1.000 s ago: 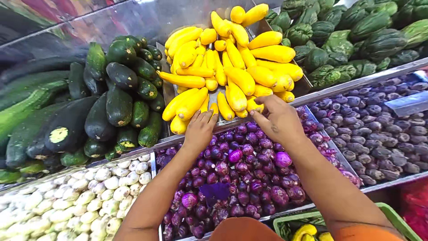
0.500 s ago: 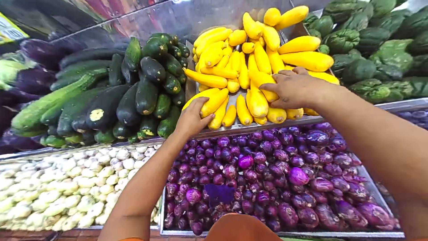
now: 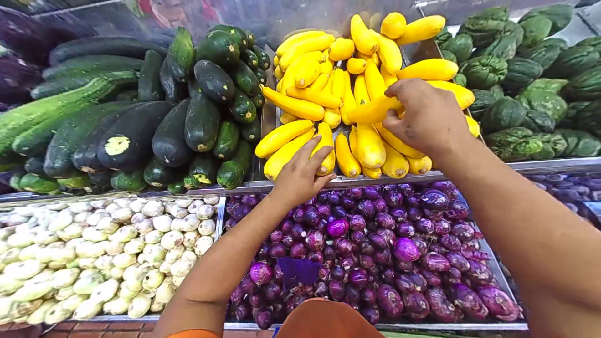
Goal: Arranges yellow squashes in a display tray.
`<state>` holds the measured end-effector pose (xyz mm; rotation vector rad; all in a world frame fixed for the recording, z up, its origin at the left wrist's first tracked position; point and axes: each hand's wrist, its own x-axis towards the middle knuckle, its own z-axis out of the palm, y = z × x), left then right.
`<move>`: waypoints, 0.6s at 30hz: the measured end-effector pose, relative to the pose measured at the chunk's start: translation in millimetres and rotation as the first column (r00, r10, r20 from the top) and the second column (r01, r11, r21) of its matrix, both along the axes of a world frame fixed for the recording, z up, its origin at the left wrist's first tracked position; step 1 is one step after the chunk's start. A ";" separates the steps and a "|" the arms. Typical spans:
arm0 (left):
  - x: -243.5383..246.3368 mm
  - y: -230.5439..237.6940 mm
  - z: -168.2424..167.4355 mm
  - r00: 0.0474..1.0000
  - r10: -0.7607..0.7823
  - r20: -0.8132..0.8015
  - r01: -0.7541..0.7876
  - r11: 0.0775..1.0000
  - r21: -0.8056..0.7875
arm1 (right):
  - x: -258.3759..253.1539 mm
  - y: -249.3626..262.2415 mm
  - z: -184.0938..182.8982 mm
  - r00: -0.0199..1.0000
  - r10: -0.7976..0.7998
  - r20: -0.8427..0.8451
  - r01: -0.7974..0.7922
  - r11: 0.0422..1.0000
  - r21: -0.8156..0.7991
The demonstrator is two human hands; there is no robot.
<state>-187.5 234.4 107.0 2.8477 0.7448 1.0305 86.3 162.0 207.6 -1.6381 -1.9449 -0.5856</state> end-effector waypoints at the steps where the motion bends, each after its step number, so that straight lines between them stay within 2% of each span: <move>1: -0.9 1.7 -1.5 0.999 -0.016 0.030 0.016 1.000 -0.014 | -13.5 -8.2 -1.2 0.999 0.011 0.039 -0.012 1.000 0.029; 5: -3.0 6.2 -8.9 0.987 -0.097 0.129 0.099 0.995 -0.009 | -73.8 -37.8 -27.2 0.956 0.049 0.289 -0.036 0.998 -0.049; 8: -5.5 10.9 -11.7 0.976 -0.161 0.145 0.159 0.987 0.026 | -103.6 -43.1 -51.2 0.917 0.059 0.394 -0.017 0.994 -0.108; 12: -9.5 15.6 -14.6 0.971 -0.185 0.153 0.181 0.983 0.037 | -115.0 -31.4 -64.2 0.915 0.095 0.393 -0.069 0.994 -0.082; 18: -5.1 17.9 -11.8 0.974 -0.205 0.094 0.210 0.977 -0.047 | -94.5 -21.5 -75.2 0.954 0.226 0.199 -0.218 0.974 -0.060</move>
